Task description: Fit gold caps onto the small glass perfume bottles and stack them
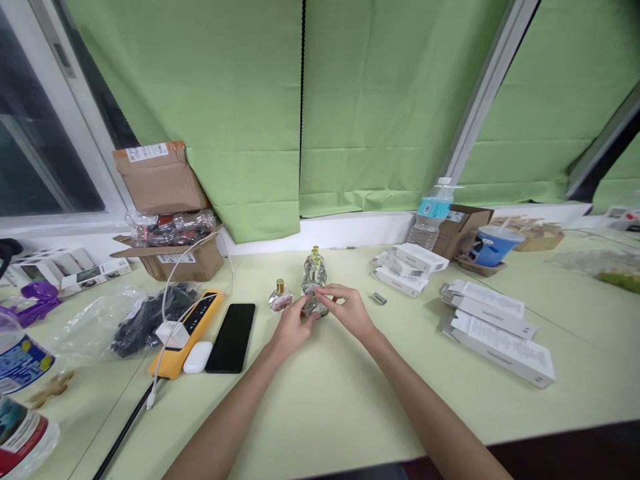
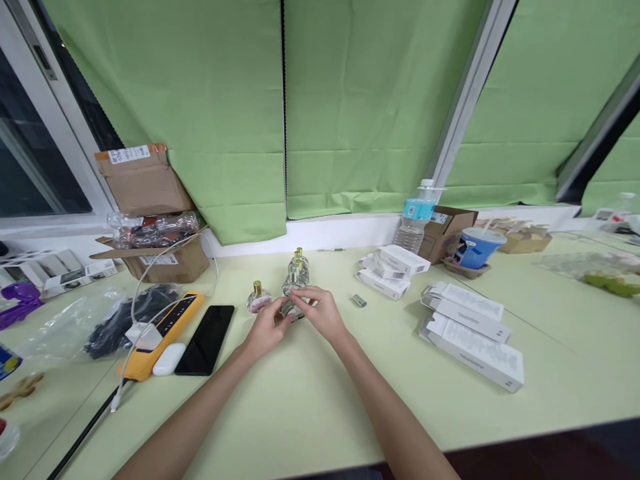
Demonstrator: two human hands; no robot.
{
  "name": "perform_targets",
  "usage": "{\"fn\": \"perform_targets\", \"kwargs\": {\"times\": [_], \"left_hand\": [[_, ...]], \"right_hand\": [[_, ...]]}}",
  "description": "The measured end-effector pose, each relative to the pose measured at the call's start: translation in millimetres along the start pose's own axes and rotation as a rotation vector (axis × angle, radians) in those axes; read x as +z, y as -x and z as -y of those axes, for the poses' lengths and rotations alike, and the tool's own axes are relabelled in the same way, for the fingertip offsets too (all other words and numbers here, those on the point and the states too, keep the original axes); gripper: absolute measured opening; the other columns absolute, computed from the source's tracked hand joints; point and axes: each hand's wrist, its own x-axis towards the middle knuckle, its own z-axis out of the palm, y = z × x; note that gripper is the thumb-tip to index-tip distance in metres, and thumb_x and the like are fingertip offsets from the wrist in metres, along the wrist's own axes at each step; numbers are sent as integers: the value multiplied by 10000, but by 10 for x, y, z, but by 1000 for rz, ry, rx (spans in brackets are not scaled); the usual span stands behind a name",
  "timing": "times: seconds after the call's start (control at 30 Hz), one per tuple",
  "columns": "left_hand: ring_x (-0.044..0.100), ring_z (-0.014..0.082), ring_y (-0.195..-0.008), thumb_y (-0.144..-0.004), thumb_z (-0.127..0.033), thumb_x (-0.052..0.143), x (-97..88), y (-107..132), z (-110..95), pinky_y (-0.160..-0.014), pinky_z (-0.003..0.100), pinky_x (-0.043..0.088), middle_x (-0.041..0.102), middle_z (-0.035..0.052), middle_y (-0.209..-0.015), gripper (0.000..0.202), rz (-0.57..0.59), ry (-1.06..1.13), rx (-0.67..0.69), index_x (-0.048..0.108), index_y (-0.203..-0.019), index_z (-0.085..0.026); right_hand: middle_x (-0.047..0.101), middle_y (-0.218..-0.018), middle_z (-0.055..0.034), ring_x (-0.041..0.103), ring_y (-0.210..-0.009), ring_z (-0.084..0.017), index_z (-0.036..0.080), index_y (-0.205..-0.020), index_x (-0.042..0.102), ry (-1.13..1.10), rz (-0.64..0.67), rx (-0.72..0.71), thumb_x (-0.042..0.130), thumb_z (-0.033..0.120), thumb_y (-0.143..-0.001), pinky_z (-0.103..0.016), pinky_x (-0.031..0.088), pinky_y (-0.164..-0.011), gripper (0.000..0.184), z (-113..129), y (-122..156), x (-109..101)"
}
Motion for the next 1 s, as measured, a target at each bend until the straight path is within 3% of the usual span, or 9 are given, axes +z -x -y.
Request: {"fn": "perform_targets", "kwargs": {"times": [0.23,0.43,0.6,0.67,0.77,0.87,0.93,1.0], "left_hand": [[624,202,-827,-873,-299,602,4,-1,18,-753,324,495,707,78,-1039,439,-3,-10,-8,577,-1301,-206],[634,209,-844,-873,-298,598,5,-4,24,-768,337,506,704,78,-1049,429,7,26,-12,575,-1293,-213],[630,207,-818,-874,-311,599,9,-10,47,-754,340,510,707,72,-1015,416,6,17,-5,581,-1279,-213],[631,210,-847,-872,-310,604,17,-9,62,-766,338,514,704,72,-1038,412,-1,25,3,586,-1272,-215],[632,211,-896,-869,-308,612,34,-5,93,-807,345,515,694,70,-1104,400,-19,36,4,595,-1259,-222],[632,211,-887,-867,-320,616,47,-3,125,-822,360,516,696,66,-1095,402,-26,25,-13,598,-1257,-226],[634,216,-892,-867,-329,617,50,-1,139,-826,367,518,693,72,-1105,412,-18,22,-25,595,-1264,-224],[637,222,-916,-866,-329,619,50,0,142,-841,373,518,686,81,-1136,419,-16,27,-27,592,-1270,-222]], "right_hand": [[726,-1041,-68,673,-929,-227,275,-988,782,74,23,-70,654,431,-875,-320,532,-673,231,-35,-10,-32],[703,-1078,-59,663,-956,-219,298,-1049,764,109,45,-120,636,405,-899,-320,539,-692,224,-97,-9,-67],[677,-1127,-58,648,-975,-217,301,-1156,721,143,65,-169,627,415,-905,-325,545,-717,291,3,-7,-88],[671,-1135,-63,648,-947,-209,289,-1207,692,165,37,-177,616,423,-909,-319,544,-708,336,41,-25,-121],[673,-1087,-81,641,-900,-206,247,-1199,687,293,-141,-154,525,422,-951,-323,532,-703,344,-9,-63,-261],[661,-1053,-112,620,-929,-243,205,-1143,700,640,-345,2,456,392,-957,-379,507,-790,359,-205,-69,-511],[619,-1143,-153,559,-1092,-322,193,-1133,703,944,-332,218,507,392,-911,-447,470,-877,356,-364,-42,-691],[571,-1199,-203,510,-1166,-387,165,-1165,685,1121,-233,480,592,452,-845,-482,464,-870,439,-502,-7,-840]]}}
